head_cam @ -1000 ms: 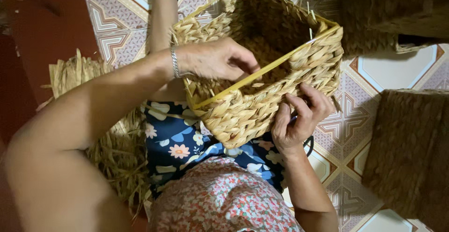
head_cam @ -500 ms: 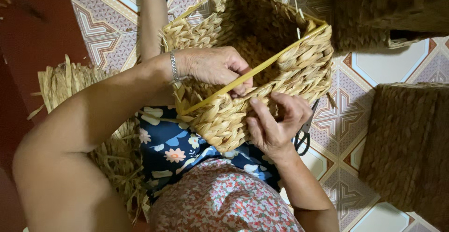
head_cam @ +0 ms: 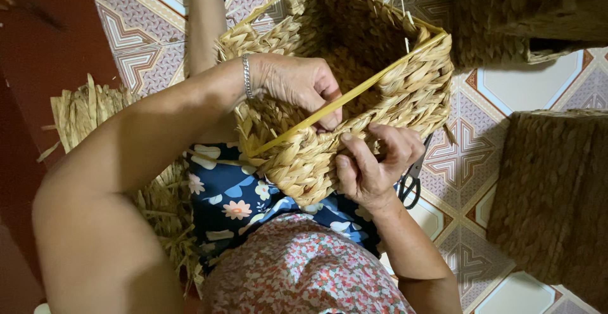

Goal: The person weaves a rectangular basket using dried palm leaves. They interlace the leaves through the vertical stakes of the basket frame, occasionally using scissors to trim excess material. The basket is rotated to access different sides during the process.

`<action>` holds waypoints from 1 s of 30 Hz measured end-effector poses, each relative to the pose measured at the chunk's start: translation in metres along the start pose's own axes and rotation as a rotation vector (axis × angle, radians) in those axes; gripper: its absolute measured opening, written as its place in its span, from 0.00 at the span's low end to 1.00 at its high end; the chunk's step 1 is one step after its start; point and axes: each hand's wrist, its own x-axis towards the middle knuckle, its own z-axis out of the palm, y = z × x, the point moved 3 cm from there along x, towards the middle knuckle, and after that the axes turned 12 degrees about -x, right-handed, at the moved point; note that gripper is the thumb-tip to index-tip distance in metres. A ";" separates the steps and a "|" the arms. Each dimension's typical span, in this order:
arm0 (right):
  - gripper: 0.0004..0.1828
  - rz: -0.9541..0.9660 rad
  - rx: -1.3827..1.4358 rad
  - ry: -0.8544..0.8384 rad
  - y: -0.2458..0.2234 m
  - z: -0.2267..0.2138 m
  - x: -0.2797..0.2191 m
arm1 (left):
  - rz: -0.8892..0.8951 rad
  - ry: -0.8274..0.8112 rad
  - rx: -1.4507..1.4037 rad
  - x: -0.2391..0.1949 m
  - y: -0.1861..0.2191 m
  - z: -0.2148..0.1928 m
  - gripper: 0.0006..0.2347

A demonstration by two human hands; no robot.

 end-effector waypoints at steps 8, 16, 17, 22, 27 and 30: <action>0.14 0.002 0.002 -0.006 0.002 0.001 -0.002 | -0.085 -0.022 -0.183 0.013 -0.018 -0.007 0.10; 0.15 0.015 0.015 -0.002 0.002 0.002 -0.002 | -0.038 -0.094 -0.312 0.027 -0.042 -0.013 0.09; 0.15 0.016 0.015 0.003 0.002 0.003 -0.002 | -0.034 -0.110 -0.336 0.028 -0.045 -0.014 0.08; 0.16 0.018 0.011 0.013 0.002 0.003 -0.001 | -0.017 -0.161 -0.329 0.034 -0.050 -0.014 0.09; 0.16 0.020 0.006 0.000 0.003 0.003 -0.002 | -0.049 -0.098 -0.209 0.035 -0.042 -0.011 0.08; 0.16 0.027 0.011 -0.010 0.003 0.002 -0.003 | -0.047 -0.052 -0.174 0.030 -0.030 -0.006 0.09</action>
